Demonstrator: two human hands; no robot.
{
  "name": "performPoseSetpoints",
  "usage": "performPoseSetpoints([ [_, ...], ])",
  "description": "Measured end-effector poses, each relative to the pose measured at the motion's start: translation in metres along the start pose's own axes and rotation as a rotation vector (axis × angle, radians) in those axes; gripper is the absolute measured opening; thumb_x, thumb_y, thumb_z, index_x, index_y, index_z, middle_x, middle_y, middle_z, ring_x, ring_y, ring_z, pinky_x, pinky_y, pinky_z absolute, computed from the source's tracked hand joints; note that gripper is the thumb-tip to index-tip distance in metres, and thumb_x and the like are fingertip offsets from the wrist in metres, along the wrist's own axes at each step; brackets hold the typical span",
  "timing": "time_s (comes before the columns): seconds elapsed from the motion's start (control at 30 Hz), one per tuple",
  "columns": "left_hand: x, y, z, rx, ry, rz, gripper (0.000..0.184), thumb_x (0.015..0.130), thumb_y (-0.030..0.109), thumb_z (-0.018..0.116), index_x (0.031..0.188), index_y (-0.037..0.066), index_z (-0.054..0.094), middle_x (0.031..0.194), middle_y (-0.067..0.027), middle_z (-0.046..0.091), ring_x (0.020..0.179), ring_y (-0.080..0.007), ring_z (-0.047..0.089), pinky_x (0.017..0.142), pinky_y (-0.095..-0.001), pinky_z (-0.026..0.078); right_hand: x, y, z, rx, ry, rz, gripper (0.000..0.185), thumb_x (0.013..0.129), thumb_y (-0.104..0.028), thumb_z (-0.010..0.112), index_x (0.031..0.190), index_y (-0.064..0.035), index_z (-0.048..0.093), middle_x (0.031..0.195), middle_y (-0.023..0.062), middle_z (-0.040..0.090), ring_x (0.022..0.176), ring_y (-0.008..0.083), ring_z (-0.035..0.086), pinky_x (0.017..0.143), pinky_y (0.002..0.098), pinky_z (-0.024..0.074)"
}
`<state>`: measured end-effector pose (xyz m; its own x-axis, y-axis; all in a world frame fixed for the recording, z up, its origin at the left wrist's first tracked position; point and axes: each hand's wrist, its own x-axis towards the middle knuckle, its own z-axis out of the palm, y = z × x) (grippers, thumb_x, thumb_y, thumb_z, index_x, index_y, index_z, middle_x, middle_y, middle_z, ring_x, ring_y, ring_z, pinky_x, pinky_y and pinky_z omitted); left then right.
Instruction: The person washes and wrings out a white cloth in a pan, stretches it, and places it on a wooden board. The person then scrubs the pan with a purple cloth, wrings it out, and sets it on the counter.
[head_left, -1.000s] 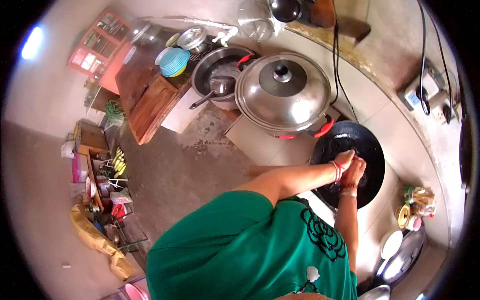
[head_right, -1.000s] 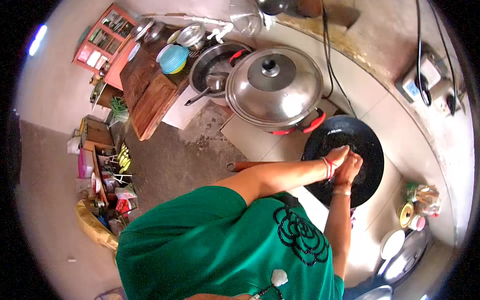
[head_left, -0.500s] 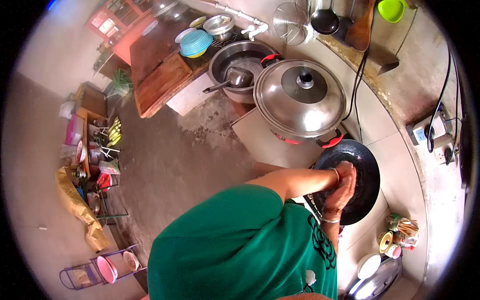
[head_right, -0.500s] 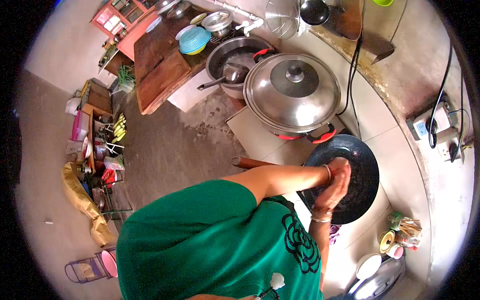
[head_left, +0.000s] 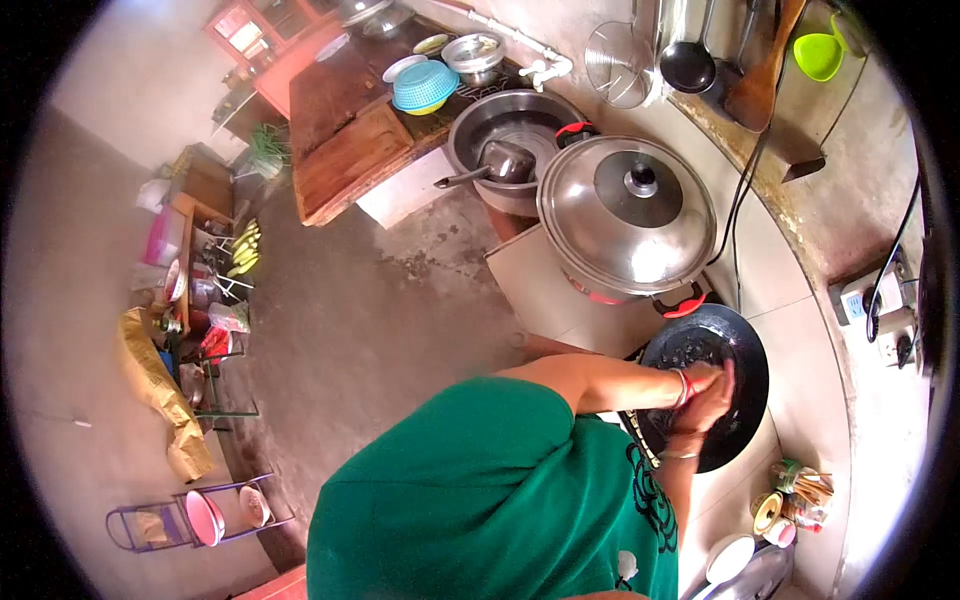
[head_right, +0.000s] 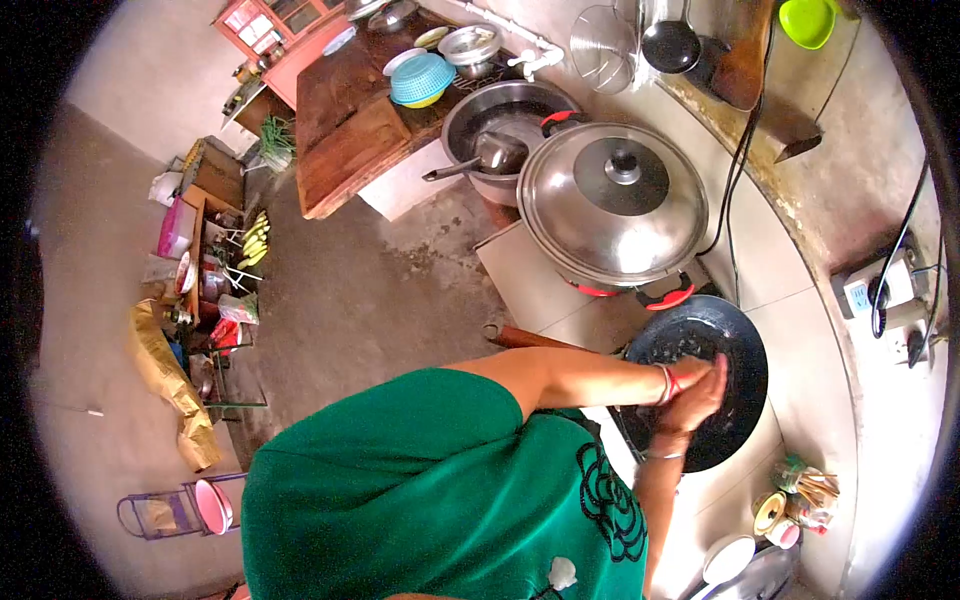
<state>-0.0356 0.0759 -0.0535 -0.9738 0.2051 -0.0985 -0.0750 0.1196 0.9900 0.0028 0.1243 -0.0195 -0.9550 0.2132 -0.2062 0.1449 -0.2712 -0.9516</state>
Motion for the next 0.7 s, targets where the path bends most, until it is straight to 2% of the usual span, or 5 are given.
performPoseSetpoints([
  [0.17,0.007,0.018,-0.012,0.343,0.011,-0.023,0.030,0.080,0.020,0.043,0.078,-0.001,0.064,0.088,-0.0239,0.063,0.082,-0.0340,0.063,0.071,-0.0426,0.048,-0.008,-0.028,0.011,0.159,0.116,0.055,0.028,0.090,-0.014,0.044,0.109,-0.0030,0.061,0.116,0.0092,0.058,0.099,0.0221,0.058,0.082,0.0333,0.0468],
  [0.27,0.034,-0.011,-0.013,0.696,-0.290,0.211,0.026,0.082,0.016,0.044,0.076,0.001,0.064,0.079,-0.0191,0.063,0.076,-0.0281,0.062,0.067,-0.0377,0.048,-0.068,-0.051,0.057,-0.445,-0.097,-0.454,0.041,0.092,-0.018,0.040,0.130,-0.0022,0.043,0.132,0.0158,0.045,0.122,0.0260,0.043,0.101,0.0342,0.0341],
  [0.47,0.008,-0.005,0.009,-0.020,-0.022,-0.090,0.042,0.091,0.029,0.036,0.074,0.001,0.061,0.082,-0.0208,0.064,0.078,-0.0314,0.062,0.067,-0.0414,0.046,0.028,0.018,-0.038,0.333,-0.192,0.071,0.047,0.092,-0.019,0.042,0.135,-0.0042,0.035,0.107,0.0145,0.055,0.092,0.0259,0.057,0.082,0.0394,0.0474],
  [0.6,0.050,-0.026,0.003,0.463,0.060,0.277,0.045,0.092,0.034,0.040,0.067,0.001,0.059,0.069,-0.0154,0.063,0.072,-0.0284,0.063,0.065,-0.0415,0.048,-0.054,-0.059,0.058,-0.138,-0.007,-0.252,0.037,0.094,-0.018,0.039,0.127,-0.0042,0.048,0.129,0.0114,0.049,0.118,0.0242,0.046,0.101,0.0356,0.0339],
  [0.7,0.010,0.028,-0.030,0.338,-0.136,0.048,0.036,0.088,0.031,0.046,0.080,0.001,0.065,0.078,-0.0098,0.066,0.080,-0.0271,0.063,0.072,-0.0388,0.049,-0.060,-0.046,0.061,-0.500,0.006,-0.477,0.038,0.092,-0.018,0.042,0.127,-0.0053,0.050,0.131,0.0121,0.048,0.123,0.0257,0.042,0.105,0.0360,0.0290],
])
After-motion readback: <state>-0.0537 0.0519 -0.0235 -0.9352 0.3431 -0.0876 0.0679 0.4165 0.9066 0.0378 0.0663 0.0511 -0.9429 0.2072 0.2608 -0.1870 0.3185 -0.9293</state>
